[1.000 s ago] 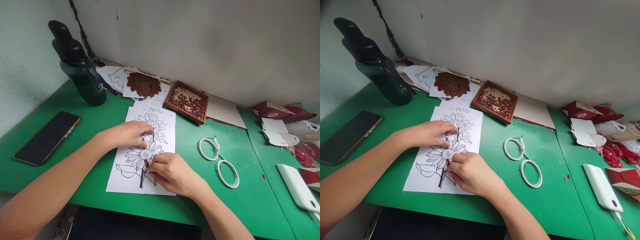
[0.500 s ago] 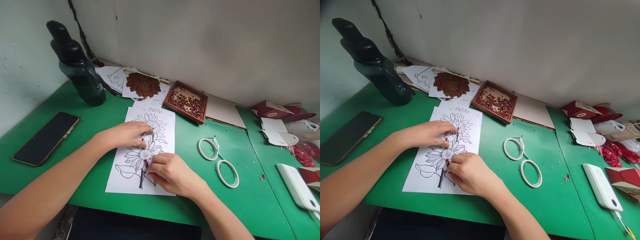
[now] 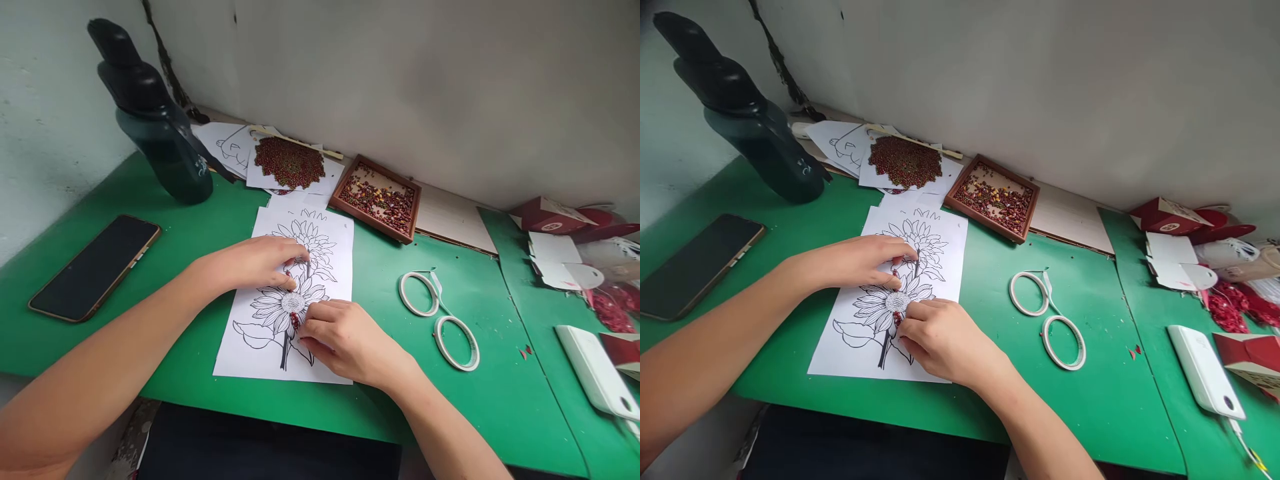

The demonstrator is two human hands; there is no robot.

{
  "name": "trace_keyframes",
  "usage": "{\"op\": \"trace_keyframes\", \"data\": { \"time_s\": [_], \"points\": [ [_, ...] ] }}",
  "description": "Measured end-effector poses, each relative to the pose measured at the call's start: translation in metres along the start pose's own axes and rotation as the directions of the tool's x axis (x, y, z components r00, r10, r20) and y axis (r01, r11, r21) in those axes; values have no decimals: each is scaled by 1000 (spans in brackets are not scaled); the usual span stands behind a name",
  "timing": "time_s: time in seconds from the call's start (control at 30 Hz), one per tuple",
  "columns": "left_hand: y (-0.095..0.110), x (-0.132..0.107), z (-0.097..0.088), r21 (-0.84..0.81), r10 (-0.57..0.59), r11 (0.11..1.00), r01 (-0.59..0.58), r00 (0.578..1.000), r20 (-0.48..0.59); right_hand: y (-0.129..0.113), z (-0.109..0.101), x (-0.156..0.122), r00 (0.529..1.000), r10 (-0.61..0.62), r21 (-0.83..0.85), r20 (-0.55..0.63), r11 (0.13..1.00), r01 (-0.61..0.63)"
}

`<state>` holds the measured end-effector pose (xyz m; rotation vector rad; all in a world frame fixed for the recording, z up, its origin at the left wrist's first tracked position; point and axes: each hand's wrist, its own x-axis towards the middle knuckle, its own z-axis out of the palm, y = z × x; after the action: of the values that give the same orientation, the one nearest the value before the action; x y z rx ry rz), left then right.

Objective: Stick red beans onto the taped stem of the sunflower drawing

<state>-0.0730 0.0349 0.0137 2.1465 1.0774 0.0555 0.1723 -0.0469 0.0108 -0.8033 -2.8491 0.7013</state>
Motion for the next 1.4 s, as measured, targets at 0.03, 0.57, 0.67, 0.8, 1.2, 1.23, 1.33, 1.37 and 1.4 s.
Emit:
{"op": "trace_keyframes", "data": {
  "time_s": [0.03,0.57,0.67,0.8,1.2,1.23,1.33,1.37,1.4],
  "points": [
    [0,0,0,2,4,1000,-4,1000,-2,0,0,0,1000,-2,-1,3,1000,2],
    [-2,0,2,27,6,1000,-6,1000,-17,5,1,-2,997,17,-10,-75,1000,-18],
    [-2,0,2,34,16,999,-15,1000,-19,2,3,0,998,3,-10,-57,1000,-4],
    [-2,0,2,41,26,999,-26,1000,-16,-1,4,2,999,-1,-25,-39,1000,0],
    [-2,-1,1,31,12,999,-12,1000,-1,-1,5,3,1000,-8,-29,-27,1000,7],
    [-2,-1,1,31,13,999,-13,1000,0,-1,5,3,1000,-7,-30,-27,1000,6],
    [-2,-1,1,35,10,999,-10,1000,1,-1,5,2,1000,-2,-38,-27,999,1],
    [-2,-1,1,35,8,999,-8,1000,0,-1,6,2,1000,-3,-42,-27,999,2],
    [-2,-1,1,35,5,999,-5,1000,-2,-1,6,2,1000,-6,-46,-27,999,4]
  ]
}}
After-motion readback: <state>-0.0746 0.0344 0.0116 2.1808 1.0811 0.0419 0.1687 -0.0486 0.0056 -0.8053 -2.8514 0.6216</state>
